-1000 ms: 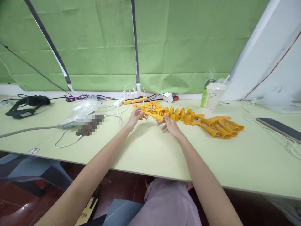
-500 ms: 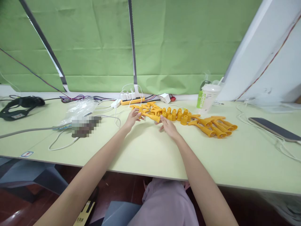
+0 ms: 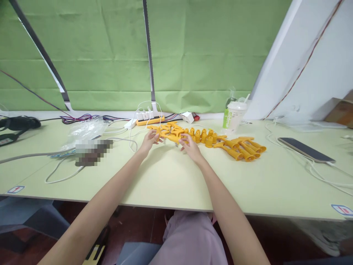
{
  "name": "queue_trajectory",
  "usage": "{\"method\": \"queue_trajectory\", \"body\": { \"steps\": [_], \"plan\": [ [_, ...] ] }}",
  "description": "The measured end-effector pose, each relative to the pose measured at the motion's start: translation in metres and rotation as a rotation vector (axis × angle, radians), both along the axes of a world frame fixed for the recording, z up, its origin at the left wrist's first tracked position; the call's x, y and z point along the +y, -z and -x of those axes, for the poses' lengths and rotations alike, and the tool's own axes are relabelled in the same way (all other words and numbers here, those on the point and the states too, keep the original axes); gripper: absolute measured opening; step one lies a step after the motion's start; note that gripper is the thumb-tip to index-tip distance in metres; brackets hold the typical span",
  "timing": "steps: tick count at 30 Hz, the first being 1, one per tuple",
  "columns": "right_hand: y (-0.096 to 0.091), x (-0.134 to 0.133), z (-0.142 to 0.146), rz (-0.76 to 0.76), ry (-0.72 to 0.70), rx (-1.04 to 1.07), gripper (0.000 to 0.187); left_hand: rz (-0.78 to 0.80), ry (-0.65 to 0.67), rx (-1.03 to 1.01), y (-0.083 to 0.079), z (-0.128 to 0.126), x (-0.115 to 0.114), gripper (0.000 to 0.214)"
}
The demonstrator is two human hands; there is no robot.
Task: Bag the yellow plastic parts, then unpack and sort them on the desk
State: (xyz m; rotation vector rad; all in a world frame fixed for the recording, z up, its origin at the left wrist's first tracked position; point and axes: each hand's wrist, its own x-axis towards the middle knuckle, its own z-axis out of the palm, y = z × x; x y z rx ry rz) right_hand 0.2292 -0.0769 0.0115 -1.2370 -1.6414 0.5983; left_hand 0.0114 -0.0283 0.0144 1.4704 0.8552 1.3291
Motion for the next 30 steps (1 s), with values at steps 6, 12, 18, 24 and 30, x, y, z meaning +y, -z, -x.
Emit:
{"method": "queue_trajectory", "body": {
  "steps": [6, 12, 18, 24, 30],
  "plan": [
    [-0.0052, -0.0034, 0.0061, 0.056, -0.005, 0.067, 0.052, -0.009, 0.005, 0.005, 0.0002, 0.0023, 0.0009, 0.044],
    [-0.0026, -0.0008, 0.0049, 0.095, -0.003, 0.119, 0.048, -0.018, 0.020, -0.005, -0.0006, 0.0017, -0.0010, 0.044],
    [-0.0055, -0.0006, 0.0036, 0.089, 0.026, 0.122, 0.052, 0.006, 0.041, -0.033, -0.0031, 0.0009, -0.0040, 0.040],
    [-0.0036, 0.0004, 0.0027, 0.090, 0.038, 0.122, 0.051, 0.050, 0.025, -0.038, -0.0077, 0.0008, -0.0074, 0.035],
    [-0.0052, -0.0016, 0.0033, 0.084, 0.049, 0.125, 0.051, 0.050, 0.056, -0.021, -0.0092, 0.0012, -0.0084, 0.033]
  ]
}}
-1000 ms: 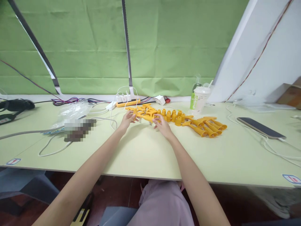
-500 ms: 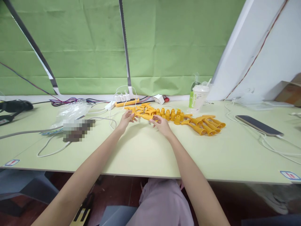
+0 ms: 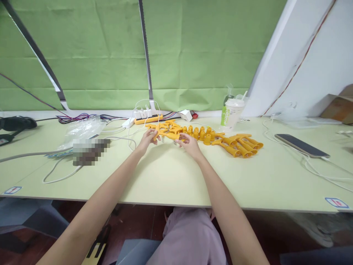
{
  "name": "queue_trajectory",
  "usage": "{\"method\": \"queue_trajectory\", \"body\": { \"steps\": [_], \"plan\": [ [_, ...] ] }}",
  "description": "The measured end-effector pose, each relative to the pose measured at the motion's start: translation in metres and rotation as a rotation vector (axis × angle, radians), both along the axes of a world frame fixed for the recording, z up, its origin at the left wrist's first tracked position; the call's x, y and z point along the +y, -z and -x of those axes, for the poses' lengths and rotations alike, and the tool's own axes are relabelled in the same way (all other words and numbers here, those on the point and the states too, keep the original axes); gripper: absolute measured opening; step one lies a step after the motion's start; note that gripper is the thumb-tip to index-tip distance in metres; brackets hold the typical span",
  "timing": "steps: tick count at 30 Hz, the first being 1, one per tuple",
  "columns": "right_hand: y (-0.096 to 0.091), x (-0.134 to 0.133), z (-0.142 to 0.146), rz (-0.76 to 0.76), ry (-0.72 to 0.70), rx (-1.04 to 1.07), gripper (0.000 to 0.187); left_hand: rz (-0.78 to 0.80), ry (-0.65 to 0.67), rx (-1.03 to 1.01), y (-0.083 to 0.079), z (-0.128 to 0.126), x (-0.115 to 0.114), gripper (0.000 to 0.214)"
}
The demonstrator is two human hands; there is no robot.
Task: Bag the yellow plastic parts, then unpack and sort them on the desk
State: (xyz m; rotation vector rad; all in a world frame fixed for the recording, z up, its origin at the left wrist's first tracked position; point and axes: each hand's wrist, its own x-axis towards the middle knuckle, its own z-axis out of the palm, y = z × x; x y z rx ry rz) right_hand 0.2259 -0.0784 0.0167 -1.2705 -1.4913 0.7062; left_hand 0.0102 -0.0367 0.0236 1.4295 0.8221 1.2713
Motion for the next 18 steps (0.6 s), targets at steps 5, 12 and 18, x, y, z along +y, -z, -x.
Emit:
{"method": "queue_trajectory", "body": {
  "steps": [5, 12, 18],
  "plan": [
    [0.0001, -0.0007, 0.0005, 0.004, 0.001, 0.004, 0.050, 0.026, 0.015, 0.030, -0.0016, -0.0005, -0.0009, 0.032],
    [0.0011, -0.0014, 0.0006, 0.005, -0.005, -0.016, 0.048, 0.038, -0.027, 0.063, -0.0050, -0.0013, -0.0031, 0.032],
    [0.0025, -0.0003, 0.0002, -0.008, -0.005, -0.029, 0.048, 0.042, -0.039, 0.082, -0.0032, -0.0014, -0.0016, 0.034]
  ]
}}
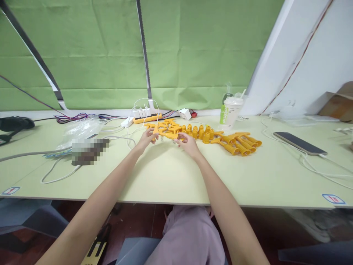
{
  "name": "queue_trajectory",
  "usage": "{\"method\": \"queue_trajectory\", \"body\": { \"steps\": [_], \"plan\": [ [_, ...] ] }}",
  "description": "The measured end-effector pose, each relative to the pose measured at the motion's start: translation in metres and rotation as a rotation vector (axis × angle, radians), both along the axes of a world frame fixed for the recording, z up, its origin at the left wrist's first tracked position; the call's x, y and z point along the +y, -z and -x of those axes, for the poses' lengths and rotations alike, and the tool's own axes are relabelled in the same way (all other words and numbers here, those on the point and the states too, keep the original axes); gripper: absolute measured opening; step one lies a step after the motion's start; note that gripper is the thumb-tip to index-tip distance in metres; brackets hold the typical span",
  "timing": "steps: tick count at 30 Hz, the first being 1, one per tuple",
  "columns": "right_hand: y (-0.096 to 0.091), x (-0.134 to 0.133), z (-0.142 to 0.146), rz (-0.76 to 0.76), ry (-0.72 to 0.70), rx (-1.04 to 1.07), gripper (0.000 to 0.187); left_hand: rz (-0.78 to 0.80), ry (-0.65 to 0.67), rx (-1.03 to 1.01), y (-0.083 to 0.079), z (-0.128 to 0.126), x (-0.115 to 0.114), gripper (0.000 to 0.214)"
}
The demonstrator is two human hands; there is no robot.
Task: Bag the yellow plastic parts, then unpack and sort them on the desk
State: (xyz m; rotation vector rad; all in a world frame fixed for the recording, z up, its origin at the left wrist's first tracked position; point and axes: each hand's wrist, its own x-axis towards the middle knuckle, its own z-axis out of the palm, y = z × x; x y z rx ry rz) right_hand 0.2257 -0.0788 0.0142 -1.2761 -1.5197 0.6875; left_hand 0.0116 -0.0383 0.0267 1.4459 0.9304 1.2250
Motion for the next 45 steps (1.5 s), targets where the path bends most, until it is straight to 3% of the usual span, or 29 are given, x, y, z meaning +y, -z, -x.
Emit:
{"method": "queue_trajectory", "body": {
  "steps": [15, 22, 45],
  "plan": [
    [0.003, 0.002, 0.000, 0.009, -0.015, -0.015, 0.047, 0.004, -0.014, 0.015, -0.003, -0.001, -0.004, 0.033],
    [0.005, 0.003, 0.000, 0.020, -0.033, 0.001, 0.049, -0.001, -0.067, 0.044, 0.001, -0.003, -0.001, 0.037],
    [0.003, 0.001, 0.004, 0.050, -0.060, -0.032, 0.047, -0.079, -0.056, 0.072, 0.011, -0.006, 0.005, 0.047]
  ]
}}
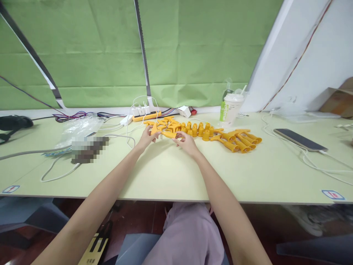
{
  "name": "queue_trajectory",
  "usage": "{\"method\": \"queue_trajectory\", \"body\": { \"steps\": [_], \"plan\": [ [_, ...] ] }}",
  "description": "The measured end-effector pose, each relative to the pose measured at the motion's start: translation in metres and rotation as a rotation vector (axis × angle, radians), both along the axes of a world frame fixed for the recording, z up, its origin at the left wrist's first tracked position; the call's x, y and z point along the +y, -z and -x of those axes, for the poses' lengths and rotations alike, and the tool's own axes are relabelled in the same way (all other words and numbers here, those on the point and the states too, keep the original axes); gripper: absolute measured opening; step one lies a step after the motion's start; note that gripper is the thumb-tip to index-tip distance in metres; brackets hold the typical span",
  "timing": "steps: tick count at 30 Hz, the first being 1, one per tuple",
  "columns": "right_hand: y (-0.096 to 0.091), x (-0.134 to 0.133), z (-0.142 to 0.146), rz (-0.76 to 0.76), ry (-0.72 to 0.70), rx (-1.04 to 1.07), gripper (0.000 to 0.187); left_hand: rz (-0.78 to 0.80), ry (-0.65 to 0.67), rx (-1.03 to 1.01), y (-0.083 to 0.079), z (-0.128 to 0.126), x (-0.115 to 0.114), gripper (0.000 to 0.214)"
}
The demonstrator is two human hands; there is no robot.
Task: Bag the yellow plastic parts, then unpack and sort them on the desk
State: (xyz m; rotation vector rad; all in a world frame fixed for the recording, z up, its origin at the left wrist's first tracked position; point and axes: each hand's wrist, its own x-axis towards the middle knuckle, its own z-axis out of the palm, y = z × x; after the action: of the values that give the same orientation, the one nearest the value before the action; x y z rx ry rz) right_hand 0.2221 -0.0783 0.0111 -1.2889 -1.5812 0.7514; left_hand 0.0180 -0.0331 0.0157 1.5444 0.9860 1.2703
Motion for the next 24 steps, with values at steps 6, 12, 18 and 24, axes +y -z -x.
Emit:
{"method": "queue_trajectory", "body": {
  "steps": [6, 12, 18, 24],
  "plan": [
    [-0.001, -0.001, 0.001, 0.003, -0.012, -0.004, 0.045, -0.018, -0.035, 0.007, 0.003, -0.002, 0.001, 0.049],
    [0.001, 0.001, 0.000, 0.008, -0.002, -0.013, 0.043, -0.004, -0.039, 0.015, 0.002, -0.003, 0.000, 0.046],
    [0.000, 0.000, 0.000, 0.012, 0.014, -0.007, 0.045, -0.013, 0.034, -0.062, -0.004, 0.001, -0.002, 0.028],
    [-0.007, -0.004, 0.000, 0.076, -0.032, 0.041, 0.039, -0.048, 0.093, -0.106, -0.009, 0.005, -0.002, 0.030]
  ]
}}
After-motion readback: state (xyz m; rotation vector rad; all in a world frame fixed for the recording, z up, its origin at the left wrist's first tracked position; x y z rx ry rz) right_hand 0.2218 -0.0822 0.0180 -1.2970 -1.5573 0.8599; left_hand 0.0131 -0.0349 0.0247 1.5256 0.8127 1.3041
